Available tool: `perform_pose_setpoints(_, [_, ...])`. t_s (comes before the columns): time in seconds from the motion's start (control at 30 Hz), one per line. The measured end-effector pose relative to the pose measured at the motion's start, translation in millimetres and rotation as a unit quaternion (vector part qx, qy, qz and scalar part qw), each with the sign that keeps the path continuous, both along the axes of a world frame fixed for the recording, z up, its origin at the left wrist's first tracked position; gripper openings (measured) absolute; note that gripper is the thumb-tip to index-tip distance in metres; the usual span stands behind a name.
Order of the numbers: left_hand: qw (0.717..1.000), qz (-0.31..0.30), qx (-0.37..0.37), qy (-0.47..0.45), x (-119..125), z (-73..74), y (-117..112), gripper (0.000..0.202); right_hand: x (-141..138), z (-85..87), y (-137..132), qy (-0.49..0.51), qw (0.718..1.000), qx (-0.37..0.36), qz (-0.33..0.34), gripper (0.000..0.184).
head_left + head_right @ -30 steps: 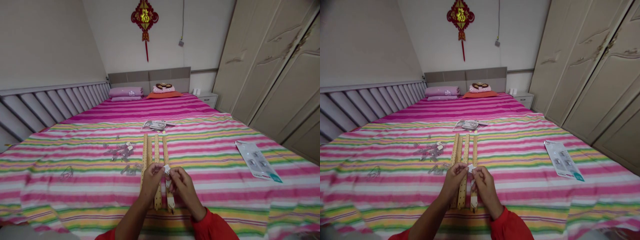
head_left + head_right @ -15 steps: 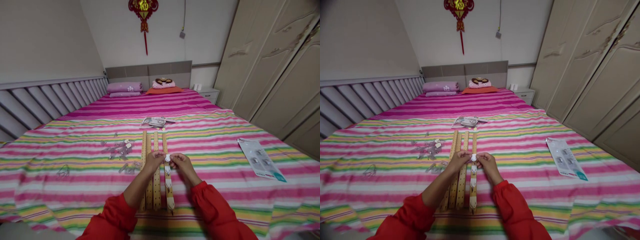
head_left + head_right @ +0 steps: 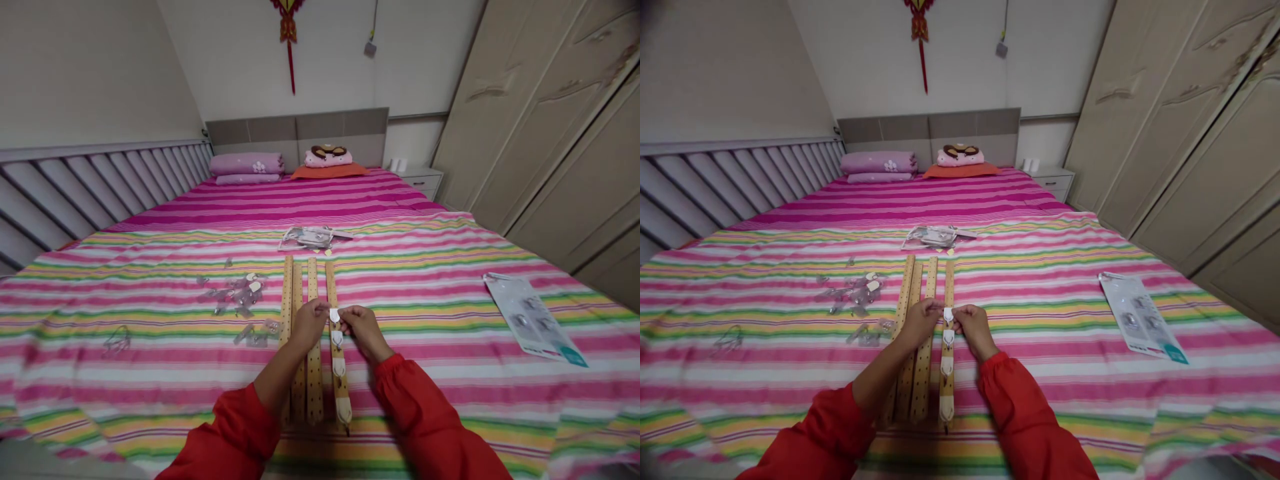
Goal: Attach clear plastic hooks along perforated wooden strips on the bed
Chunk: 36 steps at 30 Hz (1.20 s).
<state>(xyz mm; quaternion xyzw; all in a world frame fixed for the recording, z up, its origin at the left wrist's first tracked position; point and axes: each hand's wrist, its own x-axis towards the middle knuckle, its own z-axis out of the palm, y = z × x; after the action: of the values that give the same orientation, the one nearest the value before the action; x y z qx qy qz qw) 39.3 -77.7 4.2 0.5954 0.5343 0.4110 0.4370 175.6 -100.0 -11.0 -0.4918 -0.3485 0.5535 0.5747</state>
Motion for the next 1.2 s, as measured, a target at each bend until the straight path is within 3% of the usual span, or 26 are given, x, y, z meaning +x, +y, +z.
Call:
perform_pose_setpoints(0.23, [0.994,-0.025,0.069,0.078,-0.1,4.3,-11.1,0.023,-0.7,-4.8,3.6,-0.002,1.0,-0.013,-0.01,0.022])
perform_pose_setpoints(0.43, [0.954,-0.059,0.174,0.236,-1.7,8.6,-23.4,0.039,-3.2,-4.9,3.3,-0.004,1.0,-0.013,-0.023,0.026])
perform_pose_setpoints(0.63, [0.923,-0.11,0.154,0.336,-1.5,15.7,-39.7,0.057,-4.6,-5.5,3.8,-0.01,0.999,-0.012,-0.029,0.027])
perform_pose_setpoints(0.87, [0.893,-0.138,0.143,0.404,1.5,18.8,-43.5,0.057,-4.4,-7.5,2.9,-0.03,0.999,-0.011,-0.032,0.028])
perform_pose_setpoints(1.07, [0.86,-0.145,0.152,0.465,3.8,12.7,-40.8,0.051,-4.0,-12.7,8.2,-0.058,0.998,-0.012,-0.035,0.032])
perform_pose_setpoints(1.2, [0.86,-0.158,0.14,0.465,1.2,9.7,-43.0,0.053,-5.4,-14.0,11.2,-0.074,0.996,-0.008,-0.039,0.037])
